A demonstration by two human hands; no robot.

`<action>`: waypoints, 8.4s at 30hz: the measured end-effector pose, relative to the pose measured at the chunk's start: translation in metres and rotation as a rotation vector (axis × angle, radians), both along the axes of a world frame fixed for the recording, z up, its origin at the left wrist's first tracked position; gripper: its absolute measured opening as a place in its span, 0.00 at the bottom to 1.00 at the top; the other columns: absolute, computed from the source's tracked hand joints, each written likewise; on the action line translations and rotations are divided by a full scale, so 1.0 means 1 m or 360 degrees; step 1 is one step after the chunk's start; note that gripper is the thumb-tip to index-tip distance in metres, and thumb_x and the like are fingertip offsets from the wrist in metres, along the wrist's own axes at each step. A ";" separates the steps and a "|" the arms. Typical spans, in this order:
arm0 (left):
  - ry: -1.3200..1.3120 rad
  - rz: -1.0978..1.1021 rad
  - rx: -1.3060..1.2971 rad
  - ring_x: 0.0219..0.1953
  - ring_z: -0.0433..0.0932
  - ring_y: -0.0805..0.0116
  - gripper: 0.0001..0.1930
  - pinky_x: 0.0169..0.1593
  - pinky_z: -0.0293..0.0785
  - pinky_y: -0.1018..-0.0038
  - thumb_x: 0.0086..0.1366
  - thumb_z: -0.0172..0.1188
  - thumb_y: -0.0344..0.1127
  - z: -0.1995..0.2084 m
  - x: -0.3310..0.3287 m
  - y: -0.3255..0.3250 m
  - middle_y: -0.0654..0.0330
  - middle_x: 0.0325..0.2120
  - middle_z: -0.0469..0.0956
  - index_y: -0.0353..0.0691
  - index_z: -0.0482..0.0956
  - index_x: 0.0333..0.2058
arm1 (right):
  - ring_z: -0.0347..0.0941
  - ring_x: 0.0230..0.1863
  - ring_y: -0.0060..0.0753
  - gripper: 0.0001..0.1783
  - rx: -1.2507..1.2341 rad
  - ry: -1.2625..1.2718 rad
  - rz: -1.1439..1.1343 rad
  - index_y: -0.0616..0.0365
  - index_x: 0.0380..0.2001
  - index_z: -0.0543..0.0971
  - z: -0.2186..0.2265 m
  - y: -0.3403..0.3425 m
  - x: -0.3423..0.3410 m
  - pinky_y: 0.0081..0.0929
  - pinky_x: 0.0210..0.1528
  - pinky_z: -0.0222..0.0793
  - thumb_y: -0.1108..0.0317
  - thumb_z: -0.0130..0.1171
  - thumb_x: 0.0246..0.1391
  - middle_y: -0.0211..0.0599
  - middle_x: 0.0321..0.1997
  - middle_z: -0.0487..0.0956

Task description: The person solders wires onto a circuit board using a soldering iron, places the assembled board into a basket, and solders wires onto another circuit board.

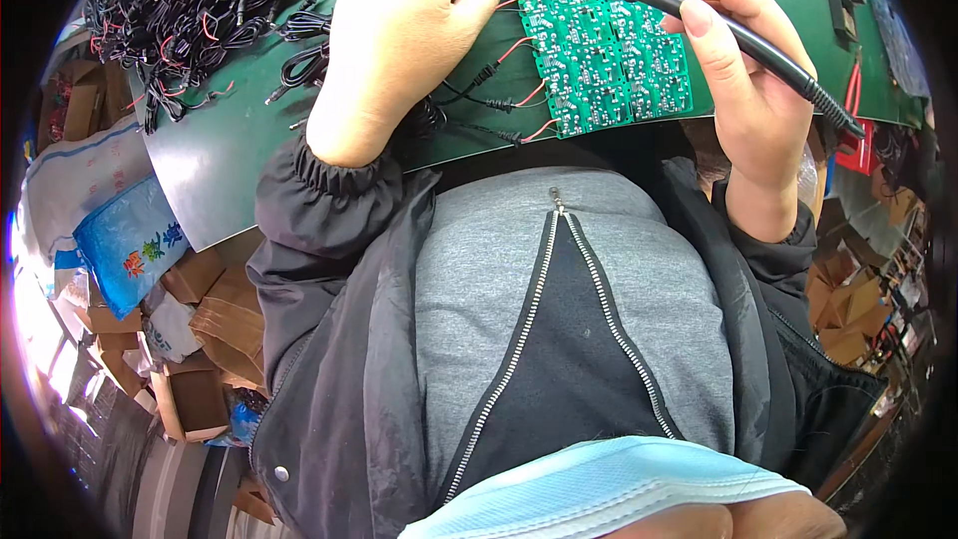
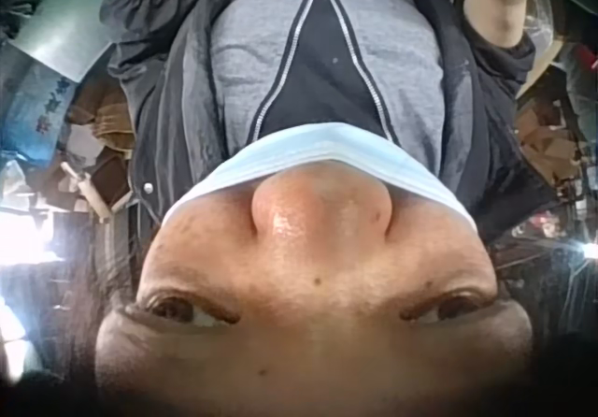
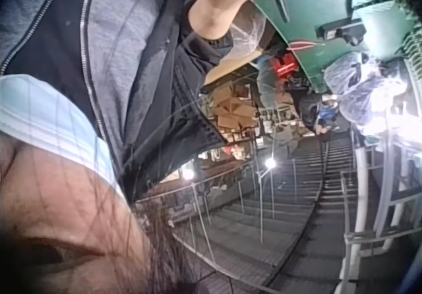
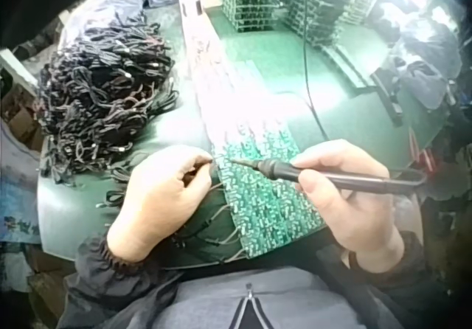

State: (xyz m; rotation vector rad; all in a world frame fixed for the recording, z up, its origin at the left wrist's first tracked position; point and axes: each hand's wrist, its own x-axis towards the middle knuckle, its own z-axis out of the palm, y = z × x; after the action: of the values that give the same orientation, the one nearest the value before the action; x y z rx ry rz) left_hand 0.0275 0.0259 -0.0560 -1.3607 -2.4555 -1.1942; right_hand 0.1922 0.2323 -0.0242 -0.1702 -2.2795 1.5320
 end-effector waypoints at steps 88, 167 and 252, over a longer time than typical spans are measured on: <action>0.0126 -0.0037 -0.0030 0.31 0.82 0.57 0.02 0.36 0.77 0.68 0.59 0.67 0.29 -0.002 0.002 0.008 0.57 0.27 0.81 0.40 0.83 0.31 | 0.78 0.41 0.21 0.11 0.0130 -0.0178 0.0059 0.69 0.49 0.81 0.024 -0.008 0.000 0.17 0.46 0.72 0.75 0.59 0.67 0.36 0.41 0.82; 0.0032 0.0450 -0.0031 0.35 0.79 0.71 0.10 0.41 0.76 0.69 0.68 0.62 0.33 0.134 -0.125 -0.103 0.63 0.33 0.83 0.34 0.82 0.43 | 0.75 0.35 0.18 0.12 0.0139 0.0628 -0.0585 0.65 0.49 0.81 -0.090 0.035 -0.052 0.17 0.37 0.70 0.69 0.61 0.68 0.34 0.39 0.82; 0.0299 -0.0035 -0.0128 0.36 0.80 0.50 0.06 0.41 0.77 0.62 0.62 0.65 0.32 -0.013 -0.065 0.010 0.52 0.30 0.80 0.37 0.80 0.35 | 0.78 0.38 0.17 0.15 -0.0024 0.0258 -0.0127 0.65 0.52 0.81 -0.022 0.012 -0.084 0.15 0.38 0.73 0.66 0.61 0.68 0.35 0.42 0.85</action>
State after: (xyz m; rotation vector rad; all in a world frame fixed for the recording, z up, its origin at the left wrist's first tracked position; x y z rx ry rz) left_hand -0.0372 0.0362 -0.0687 -1.4515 -2.3859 -0.9332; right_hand 0.1081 0.2444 -0.0467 -0.1341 -2.1107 1.4675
